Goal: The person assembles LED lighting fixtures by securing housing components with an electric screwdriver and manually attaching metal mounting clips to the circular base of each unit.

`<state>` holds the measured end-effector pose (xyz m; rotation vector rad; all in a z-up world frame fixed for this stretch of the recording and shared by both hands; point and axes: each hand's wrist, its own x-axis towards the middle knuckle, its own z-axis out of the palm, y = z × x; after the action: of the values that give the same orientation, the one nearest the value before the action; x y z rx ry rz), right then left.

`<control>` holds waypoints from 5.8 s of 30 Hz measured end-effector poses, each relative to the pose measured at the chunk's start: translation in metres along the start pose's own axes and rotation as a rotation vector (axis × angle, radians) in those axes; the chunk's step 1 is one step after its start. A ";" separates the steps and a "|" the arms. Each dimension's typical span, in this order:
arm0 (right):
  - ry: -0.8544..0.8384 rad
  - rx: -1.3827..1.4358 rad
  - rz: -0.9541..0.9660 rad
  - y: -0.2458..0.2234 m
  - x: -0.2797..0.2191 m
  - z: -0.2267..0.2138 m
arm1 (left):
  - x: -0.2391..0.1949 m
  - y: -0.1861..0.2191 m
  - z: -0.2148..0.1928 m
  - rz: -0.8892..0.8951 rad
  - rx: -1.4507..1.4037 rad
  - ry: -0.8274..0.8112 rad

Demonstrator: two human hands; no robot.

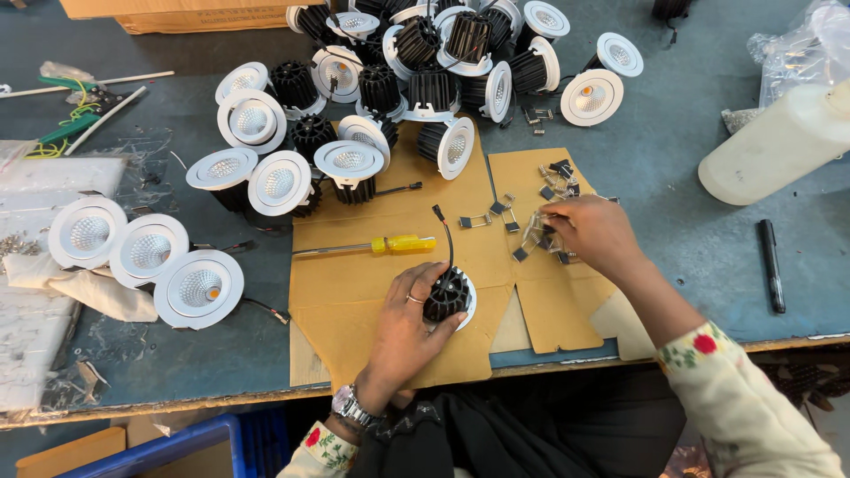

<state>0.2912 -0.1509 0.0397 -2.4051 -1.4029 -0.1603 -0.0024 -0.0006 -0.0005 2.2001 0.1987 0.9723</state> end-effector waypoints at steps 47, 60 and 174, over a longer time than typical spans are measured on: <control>0.473 0.520 -0.664 -0.122 -0.046 -0.035 | 0.033 0.057 -0.028 -0.615 -1.038 -0.156; 0.276 0.764 -0.201 -0.130 -0.100 -0.013 | 0.022 0.083 -0.008 -0.403 -0.586 0.006; -0.073 2.071 0.888 -0.101 -0.252 0.135 | -0.009 0.097 0.043 0.039 0.405 -0.326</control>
<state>0.0667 -0.2647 -0.1295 -0.8550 0.0805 1.0217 0.0076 -0.0987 0.0385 2.7048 0.2150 0.6159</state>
